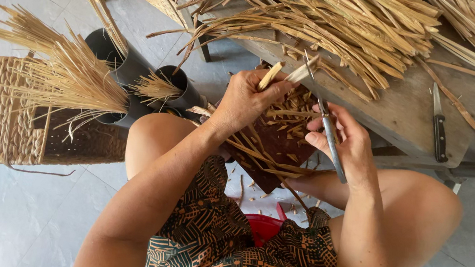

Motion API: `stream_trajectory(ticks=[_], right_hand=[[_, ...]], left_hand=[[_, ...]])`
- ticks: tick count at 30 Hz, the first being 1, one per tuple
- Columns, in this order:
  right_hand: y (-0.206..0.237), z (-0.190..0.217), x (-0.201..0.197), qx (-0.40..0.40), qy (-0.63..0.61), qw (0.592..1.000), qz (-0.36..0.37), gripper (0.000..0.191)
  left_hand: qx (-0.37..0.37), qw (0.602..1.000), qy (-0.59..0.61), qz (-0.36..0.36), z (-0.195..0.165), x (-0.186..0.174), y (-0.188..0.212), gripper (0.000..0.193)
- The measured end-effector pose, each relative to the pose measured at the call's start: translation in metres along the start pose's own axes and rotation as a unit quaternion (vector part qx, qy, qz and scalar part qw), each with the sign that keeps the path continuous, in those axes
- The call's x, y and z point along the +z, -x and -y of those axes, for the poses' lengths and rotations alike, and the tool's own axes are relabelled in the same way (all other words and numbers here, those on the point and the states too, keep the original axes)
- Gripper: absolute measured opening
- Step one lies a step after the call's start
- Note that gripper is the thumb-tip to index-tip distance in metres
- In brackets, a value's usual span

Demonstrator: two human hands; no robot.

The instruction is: The person sits on the floor and trims dried palm leaves with scissors, cutting strips one at a time and placing trimmed pieces on the table while discarding scraps. They repeatedly pick up new leaves from the table and continue cutting them into shorter sections.

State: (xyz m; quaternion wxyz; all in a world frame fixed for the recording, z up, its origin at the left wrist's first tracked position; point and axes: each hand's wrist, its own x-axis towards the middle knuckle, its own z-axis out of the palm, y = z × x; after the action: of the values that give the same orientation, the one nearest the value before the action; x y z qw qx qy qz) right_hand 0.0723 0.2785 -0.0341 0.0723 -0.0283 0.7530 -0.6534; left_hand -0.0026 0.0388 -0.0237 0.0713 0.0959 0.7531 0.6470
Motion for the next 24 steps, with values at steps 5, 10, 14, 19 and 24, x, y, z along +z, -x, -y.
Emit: stream_trajectory(ticks=[5, 10, 14, 19, 24], right_hand=[[-0.005, -0.011, 0.000, 0.013, 0.009, 1.000, -0.026, 0.052], [-0.001, -0.014, 0.003, 0.059, -0.023, 0.997, -0.054, 0.039], [-0.002, -0.010, 0.012, 0.024, -0.118, 0.990, -0.068, 0.037], [0.007, -0.008, 0.045, -0.094, -0.098, 0.985, -0.108, 0.043], [0.002, -0.010, 0.070, -0.189, -0.051, 0.969, -0.153, 0.058]], left_hand=[[0.058, 0.997, -0.030, 0.036, 0.001, -0.002, 0.002, 0.020], [-0.095, 0.976, 0.158, 0.116, 0.007, -0.004, -0.003, 0.021], [-0.102, 0.961, 0.211, 0.145, 0.008, -0.006, -0.005, 0.023], [-0.100, 0.943, 0.290, 0.130, 0.005, -0.010, -0.006, 0.020], [-0.113, 0.937, 0.310, 0.110, 0.008, -0.003, -0.006, 0.017]])
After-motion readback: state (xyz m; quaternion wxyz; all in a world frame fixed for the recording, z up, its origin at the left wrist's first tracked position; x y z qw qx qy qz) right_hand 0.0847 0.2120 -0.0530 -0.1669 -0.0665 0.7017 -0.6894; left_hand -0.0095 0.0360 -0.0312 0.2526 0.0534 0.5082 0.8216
